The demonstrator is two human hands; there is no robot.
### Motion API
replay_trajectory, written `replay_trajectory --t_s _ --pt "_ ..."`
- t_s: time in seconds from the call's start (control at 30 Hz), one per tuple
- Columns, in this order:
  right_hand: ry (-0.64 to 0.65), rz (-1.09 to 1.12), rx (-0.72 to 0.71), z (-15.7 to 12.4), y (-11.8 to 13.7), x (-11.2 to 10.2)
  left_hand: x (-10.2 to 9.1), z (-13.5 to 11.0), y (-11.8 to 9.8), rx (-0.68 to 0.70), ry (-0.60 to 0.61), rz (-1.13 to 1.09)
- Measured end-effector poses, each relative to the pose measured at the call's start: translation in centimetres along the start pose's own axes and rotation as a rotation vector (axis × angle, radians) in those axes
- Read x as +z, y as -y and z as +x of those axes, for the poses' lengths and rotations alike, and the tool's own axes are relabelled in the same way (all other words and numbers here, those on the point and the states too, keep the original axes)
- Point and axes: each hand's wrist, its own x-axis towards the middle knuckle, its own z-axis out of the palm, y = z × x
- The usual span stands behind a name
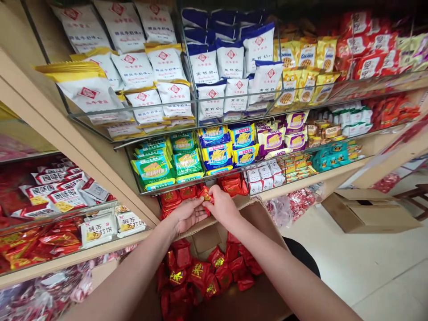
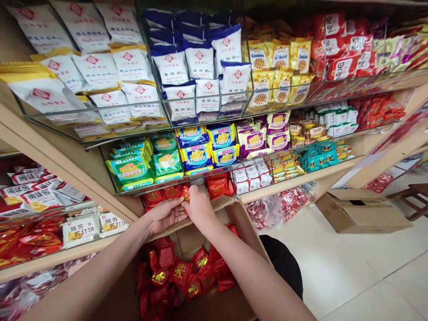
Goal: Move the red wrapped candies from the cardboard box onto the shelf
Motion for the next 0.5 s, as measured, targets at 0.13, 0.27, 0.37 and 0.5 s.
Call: replay_trajectory --t_s 0.13,0.27,0.37,0.5 --pt "0.124 0.026 -0.080 0.6 0.1 1.1 -0.4 0.9 -0.5 -0.010 0.014 -0.008" --pt "0.141 0.101 -0.059 0.4 -0.4 1.2 -0.5 2.4 -0.7 0.028 -0.064 -0.006" --pt "0.144 0.106 -0.072 0.1 -0.3 1.4 -0.4 3.6 -0.7 0.084 -0.189 -0.020" --pt "0.145 0.052 -0.122 -0.5 0.2 1.4 0.1 4.6 -0.8 0.153 -0.353 -0.034"
